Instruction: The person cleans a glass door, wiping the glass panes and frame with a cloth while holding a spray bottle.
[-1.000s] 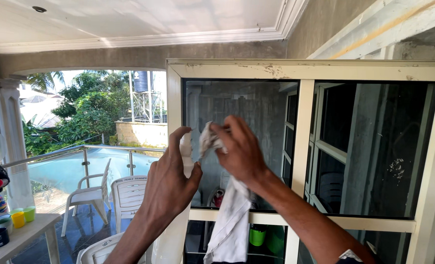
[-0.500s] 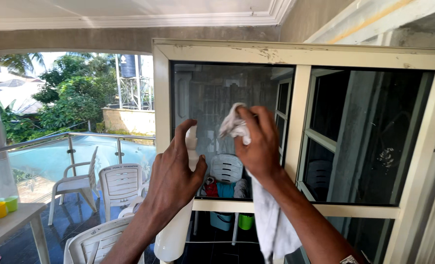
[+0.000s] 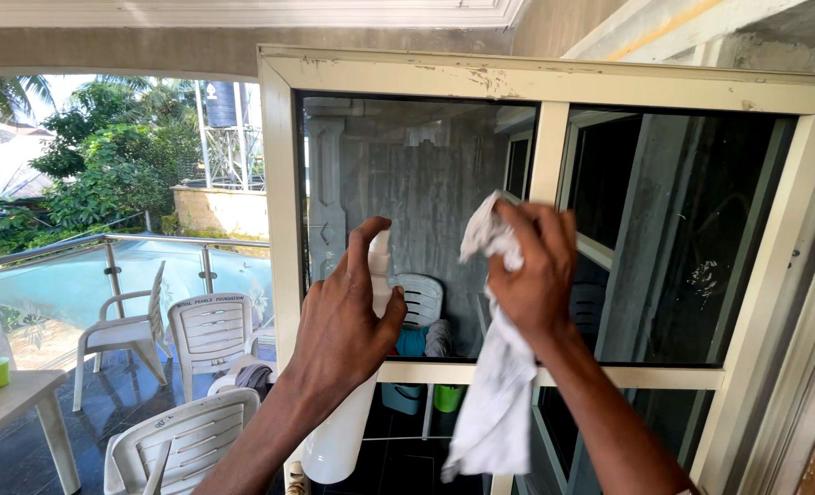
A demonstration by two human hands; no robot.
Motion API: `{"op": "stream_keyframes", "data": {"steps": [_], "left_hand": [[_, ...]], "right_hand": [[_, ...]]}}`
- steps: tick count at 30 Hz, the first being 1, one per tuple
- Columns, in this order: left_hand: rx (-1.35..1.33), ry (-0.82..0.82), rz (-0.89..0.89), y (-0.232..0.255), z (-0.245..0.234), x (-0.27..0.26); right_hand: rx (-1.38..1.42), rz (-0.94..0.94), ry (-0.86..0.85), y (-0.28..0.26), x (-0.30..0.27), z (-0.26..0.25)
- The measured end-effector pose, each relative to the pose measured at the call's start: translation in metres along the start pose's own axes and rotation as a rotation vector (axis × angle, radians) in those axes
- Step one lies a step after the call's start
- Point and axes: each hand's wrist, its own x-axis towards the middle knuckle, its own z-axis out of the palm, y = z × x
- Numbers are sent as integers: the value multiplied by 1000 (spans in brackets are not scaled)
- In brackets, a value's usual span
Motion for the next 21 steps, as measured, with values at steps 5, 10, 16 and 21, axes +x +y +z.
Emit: {"op": "stream_keyframes", "data": {"steps": [5, 10, 16, 21], "left_hand": [[-24, -6, 10, -6, 9, -2], [-32, -69, -95, -8, 15, -3], [-42, -6, -4, -10, 8, -4], [-4, 19, -27, -14, 5, -8]], "right_hand": [[-11, 36, 19, 10, 6, -6], [40, 42, 10, -6, -38, -14], [91, 65, -8, -14, -30, -17], [152, 75, 28, -24, -23, 8]]}}
